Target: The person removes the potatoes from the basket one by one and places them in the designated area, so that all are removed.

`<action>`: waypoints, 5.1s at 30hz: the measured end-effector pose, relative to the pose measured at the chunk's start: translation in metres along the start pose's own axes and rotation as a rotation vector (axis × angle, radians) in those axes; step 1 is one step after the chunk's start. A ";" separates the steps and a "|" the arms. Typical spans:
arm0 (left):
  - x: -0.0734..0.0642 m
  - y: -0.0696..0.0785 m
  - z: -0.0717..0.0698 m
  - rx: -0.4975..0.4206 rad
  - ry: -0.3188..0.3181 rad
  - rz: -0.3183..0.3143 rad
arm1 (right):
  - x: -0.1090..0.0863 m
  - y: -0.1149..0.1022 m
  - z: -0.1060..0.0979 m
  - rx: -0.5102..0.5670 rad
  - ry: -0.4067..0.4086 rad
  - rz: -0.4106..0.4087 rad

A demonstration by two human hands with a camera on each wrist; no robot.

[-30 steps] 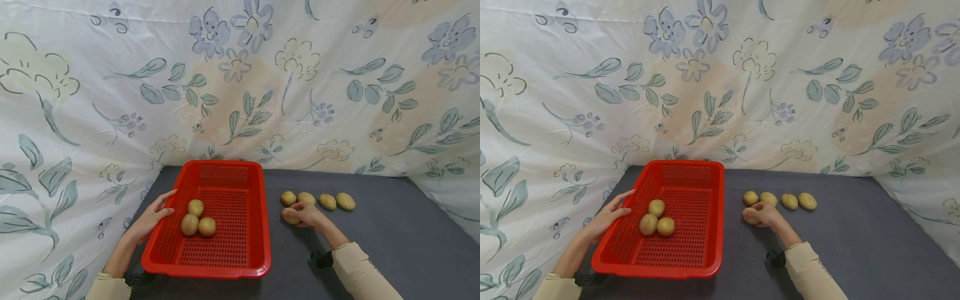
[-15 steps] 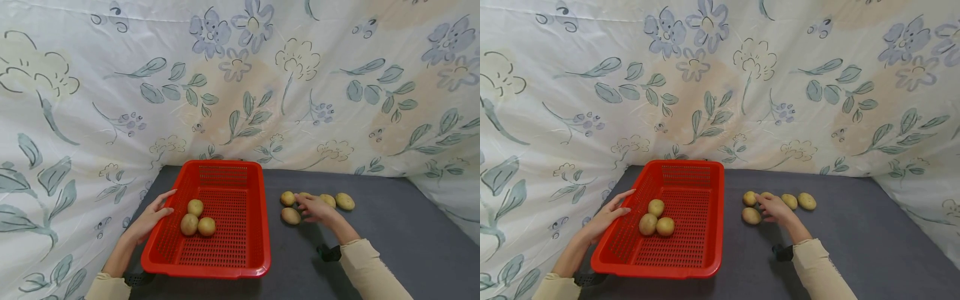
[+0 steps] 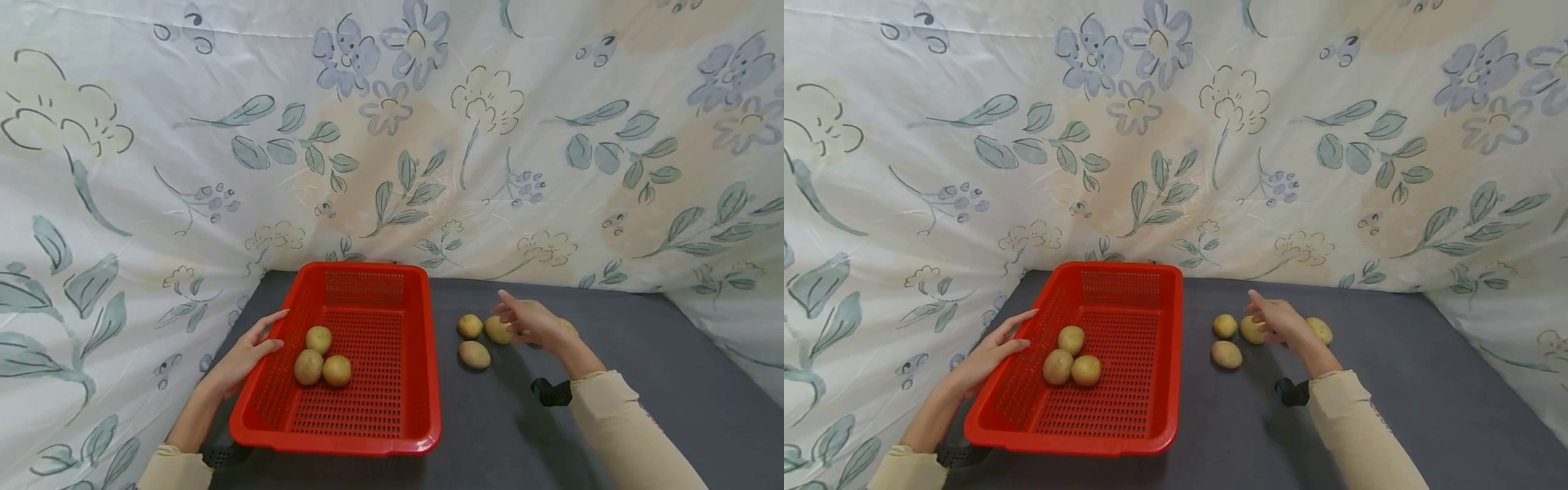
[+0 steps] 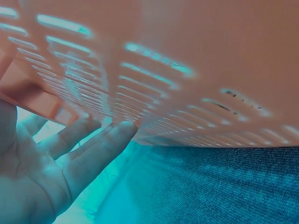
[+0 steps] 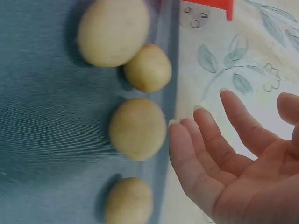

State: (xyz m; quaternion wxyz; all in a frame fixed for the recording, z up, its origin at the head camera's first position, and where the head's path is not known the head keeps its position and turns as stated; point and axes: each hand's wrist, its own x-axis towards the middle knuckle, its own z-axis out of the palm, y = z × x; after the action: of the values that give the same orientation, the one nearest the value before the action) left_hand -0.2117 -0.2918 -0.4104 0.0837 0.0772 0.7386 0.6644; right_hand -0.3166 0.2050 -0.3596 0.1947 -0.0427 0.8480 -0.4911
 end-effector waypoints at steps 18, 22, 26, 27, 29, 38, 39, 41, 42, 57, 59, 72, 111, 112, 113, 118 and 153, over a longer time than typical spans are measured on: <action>-0.002 0.004 0.001 0.000 0.007 -0.010 | 0.018 -0.041 -0.010 0.131 -0.155 -0.017; -0.001 0.003 0.002 -0.002 0.010 -0.011 | 0.021 -0.051 -0.005 0.162 -0.170 -0.010; -0.001 0.002 0.002 -0.001 0.014 -0.012 | 0.024 -0.060 0.000 0.201 -0.180 -0.006; -0.001 0.002 0.001 0.001 0.015 -0.011 | 0.024 -0.062 0.001 0.206 -0.178 -0.006; -0.001 0.002 0.001 0.005 0.017 -0.010 | 0.025 -0.066 0.003 0.211 -0.182 -0.012; -0.001 0.001 0.001 -0.003 0.016 -0.014 | 0.031 -0.083 0.016 0.220 -0.175 -0.026; -0.001 0.001 0.001 -0.003 0.016 -0.014 | 0.032 -0.086 0.018 0.217 -0.178 -0.028; -0.001 0.002 0.001 -0.001 0.016 -0.015 | 0.034 -0.091 0.023 0.224 -0.181 -0.028; -0.001 0.002 0.001 0.001 0.016 -0.014 | 0.036 -0.093 0.026 0.230 -0.186 -0.028; 0.002 0.001 0.002 -0.021 0.007 0.001 | 0.055 -0.118 0.079 0.296 -0.213 -0.016; 0.002 0.001 0.002 -0.023 0.007 -0.001 | 0.057 -0.120 0.085 0.299 -0.215 -0.014; 0.002 0.002 0.000 -0.025 -0.019 0.006 | 0.066 -0.131 0.132 0.325 -0.180 0.027; 0.004 0.001 -0.001 -0.021 0.003 -0.023 | 0.082 -0.135 0.228 0.468 -0.318 0.084; 0.004 0.001 0.000 -0.021 0.003 -0.025 | 0.082 -0.135 0.230 0.465 -0.322 0.082; 0.004 0.001 0.000 -0.022 0.004 -0.026 | 0.082 -0.135 0.231 0.465 -0.327 0.084; 0.005 0.001 0.000 -0.020 0.009 -0.021 | 0.085 -0.133 0.234 0.442 -0.335 0.073; 0.008 -0.002 -0.004 -0.012 0.001 -0.001 | 0.089 -0.111 0.232 -0.177 -0.686 0.096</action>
State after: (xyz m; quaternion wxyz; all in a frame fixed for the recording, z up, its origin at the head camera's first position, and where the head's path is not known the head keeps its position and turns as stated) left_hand -0.2200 -0.2940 -0.4116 0.0840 0.0761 0.7347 0.6689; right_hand -0.3254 -0.0645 -0.3937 0.4864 -0.1820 0.7736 -0.3631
